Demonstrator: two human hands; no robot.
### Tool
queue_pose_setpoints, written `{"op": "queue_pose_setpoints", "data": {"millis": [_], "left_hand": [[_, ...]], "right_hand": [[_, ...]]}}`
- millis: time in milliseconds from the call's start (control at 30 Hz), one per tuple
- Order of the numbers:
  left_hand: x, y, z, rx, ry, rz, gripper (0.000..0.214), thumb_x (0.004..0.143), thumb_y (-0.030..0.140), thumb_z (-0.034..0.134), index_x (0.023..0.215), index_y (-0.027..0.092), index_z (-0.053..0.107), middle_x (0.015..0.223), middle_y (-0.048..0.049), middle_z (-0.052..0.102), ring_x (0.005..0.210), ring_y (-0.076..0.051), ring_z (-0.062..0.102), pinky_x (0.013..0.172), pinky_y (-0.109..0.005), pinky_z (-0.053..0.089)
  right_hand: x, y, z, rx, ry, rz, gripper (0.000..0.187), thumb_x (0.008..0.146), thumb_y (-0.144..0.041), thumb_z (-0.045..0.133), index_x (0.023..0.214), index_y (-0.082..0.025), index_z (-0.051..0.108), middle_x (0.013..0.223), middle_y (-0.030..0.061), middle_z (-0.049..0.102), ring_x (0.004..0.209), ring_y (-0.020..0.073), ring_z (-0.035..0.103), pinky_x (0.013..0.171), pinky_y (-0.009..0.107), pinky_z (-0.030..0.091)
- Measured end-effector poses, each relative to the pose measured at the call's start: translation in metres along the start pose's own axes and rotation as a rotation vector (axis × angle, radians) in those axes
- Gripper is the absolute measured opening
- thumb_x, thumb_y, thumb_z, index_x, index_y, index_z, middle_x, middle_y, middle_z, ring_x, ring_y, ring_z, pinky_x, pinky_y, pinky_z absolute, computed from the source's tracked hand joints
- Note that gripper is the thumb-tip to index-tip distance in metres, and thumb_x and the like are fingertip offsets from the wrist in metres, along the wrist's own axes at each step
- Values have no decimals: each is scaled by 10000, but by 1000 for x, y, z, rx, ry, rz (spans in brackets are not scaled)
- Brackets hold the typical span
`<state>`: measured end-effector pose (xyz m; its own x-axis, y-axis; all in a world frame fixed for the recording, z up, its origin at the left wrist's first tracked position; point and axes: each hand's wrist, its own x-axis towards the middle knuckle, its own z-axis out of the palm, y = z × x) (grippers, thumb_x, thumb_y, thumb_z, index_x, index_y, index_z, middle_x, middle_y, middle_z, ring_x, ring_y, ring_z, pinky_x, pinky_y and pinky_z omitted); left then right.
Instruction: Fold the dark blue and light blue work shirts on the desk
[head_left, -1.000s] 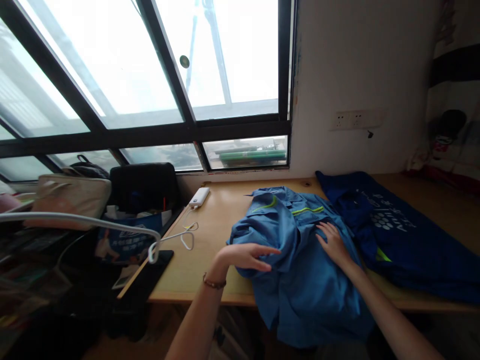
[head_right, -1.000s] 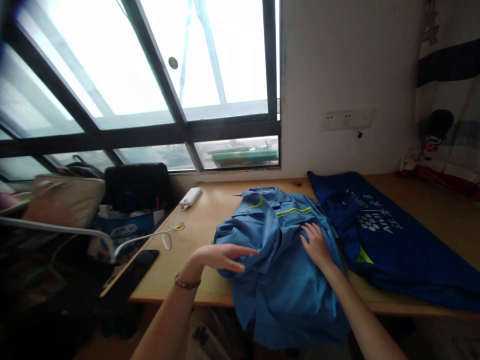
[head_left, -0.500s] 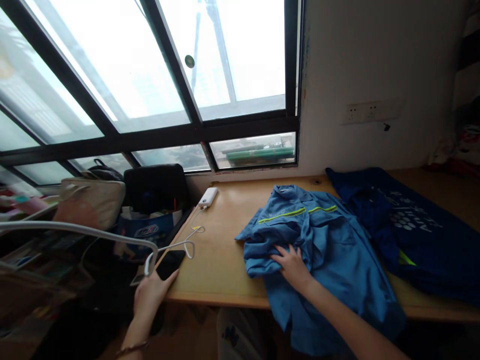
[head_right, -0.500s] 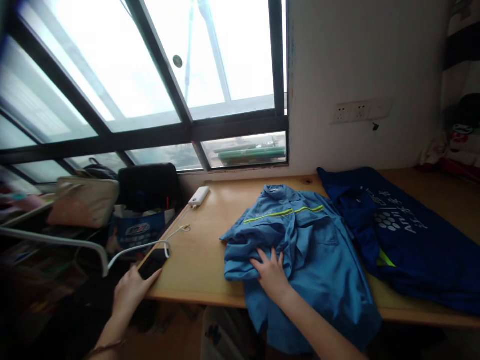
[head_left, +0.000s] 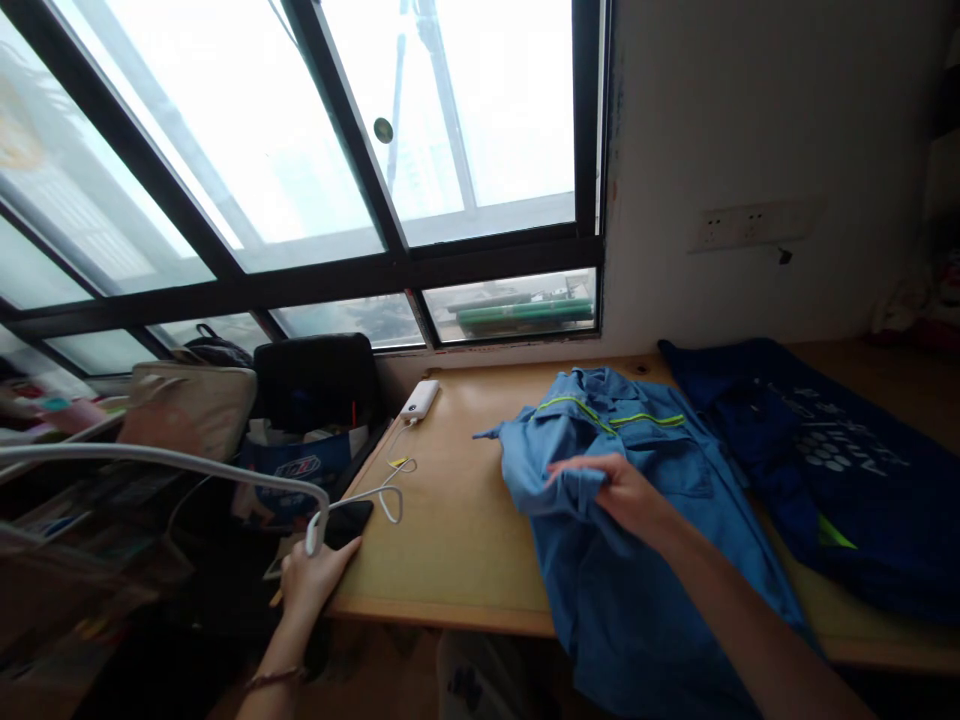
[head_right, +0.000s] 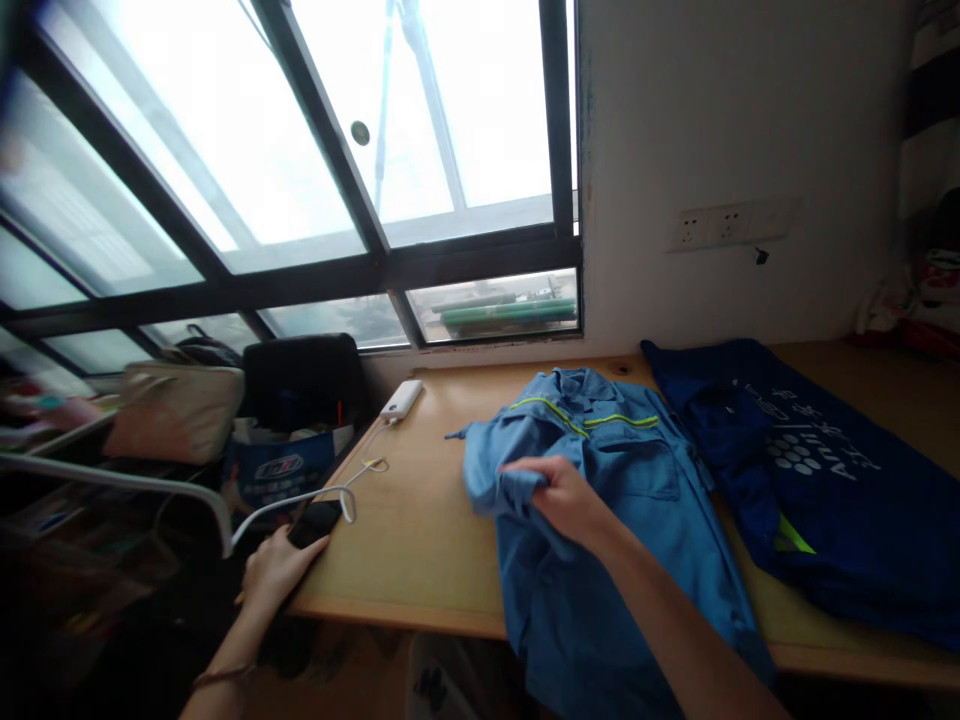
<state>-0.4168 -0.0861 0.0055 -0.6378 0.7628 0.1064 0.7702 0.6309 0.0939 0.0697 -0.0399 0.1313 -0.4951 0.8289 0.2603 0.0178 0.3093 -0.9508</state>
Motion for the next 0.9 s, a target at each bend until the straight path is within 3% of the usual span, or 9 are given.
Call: {"op": "queue_pose_setpoints", "data": {"millis": [100, 233, 367, 533, 600, 700, 733, 800, 900], "left_hand": [[5, -4, 5, -15, 3, 12, 795, 648, 619, 463, 1233, 85, 400, 1072, -205, 558, 993, -362, 527, 797, -389, 412], [-1, -2, 3, -70, -1, 61, 864, 657, 633, 455, 1321, 109, 279, 1115, -188, 547, 1026, -352, 514, 809, -391, 405], [-30, -4, 0, -2, 161, -40, 934, 642, 652, 460, 1366, 128, 187, 1270, -204, 427, 1156, -388, 381, 884, -510, 317], [-83, -18, -1, -23, 398, -75, 792, 726, 570, 421, 1364, 156, 204, 1330, -175, 375, 1224, -347, 287, 944, -516, 240], [-99, -23, -5, -29, 430, -29, 745, 740, 504, 444, 1359, 155, 224, 1301, -171, 412, 1229, -326, 288, 962, -487, 229], [-111, -22, -16, -35, 403, 25, 692, 756, 420, 459, 1354, 159, 230, 1258, -162, 453, 1233, -296, 294, 970, -455, 223], [-112, -19, -20, -40, 385, 35, 692, 758, 406, 462, 1358, 161, 218, 1253, -158, 456, 1232, -290, 297, 970, -452, 222], [-109, -12, -27, -43, 349, 42, 710, 759, 388, 472, 1366, 155, 188, 1254, -157, 453, 1226, -292, 296, 967, -458, 214], [-99, 0, -32, -13, 296, 53, 723, 758, 360, 484, 1371, 140, 170, 1256, -165, 450, 1216, -312, 287, 962, -487, 194]], "right_hand": [[-44, 9, 20, -120, -264, 103, 240, 758, -251, 477, 799, -157, 694, 759, 14, 660, 739, 174, 585, 680, 239, 441], [-61, 35, 9, -328, -108, 163, 314, 742, -164, 390, 847, -175, 686, 850, 36, 675, 809, 179, 594, 733, 246, 430], [-32, 37, -38, -544, 6, 196, 284, 741, -185, 398, 809, -183, 674, 853, 54, 670, 833, 188, 588, 730, 248, 420], [13, -10, -73, -659, 147, 151, 257, 772, -267, 456, 595, -169, 615, 592, 20, 606, 615, 149, 573, 551, 200, 397], [14, -35, -67, -425, -93, 108, 298, 811, -340, 451, 672, -160, 645, 546, 1, 581, 518, 132, 561, 469, 189, 392], [3, -50, -48, -54, -876, 127, 340, 783, -411, 536, 965, -154, 663, 719, 28, 659, 631, 161, 627, 548, 211, 470], [-1, -44, -43, 2, -1023, 133, 387, 767, -428, 560, 1034, -159, 643, 822, 47, 670, 734, 182, 637, 632, 234, 490], [-7, -15, -32, -59, -920, 147, 458, 771, -478, 540, 1120, -187, 599, 1026, 71, 636, 939, 219, 595, 795, 296, 473], [-10, 58, -16, -570, -252, 247, 582, 785, -553, 466, 1287, -261, 438, 1333, 83, 413, 1202, 298, 379, 960, 469, 335]]}}
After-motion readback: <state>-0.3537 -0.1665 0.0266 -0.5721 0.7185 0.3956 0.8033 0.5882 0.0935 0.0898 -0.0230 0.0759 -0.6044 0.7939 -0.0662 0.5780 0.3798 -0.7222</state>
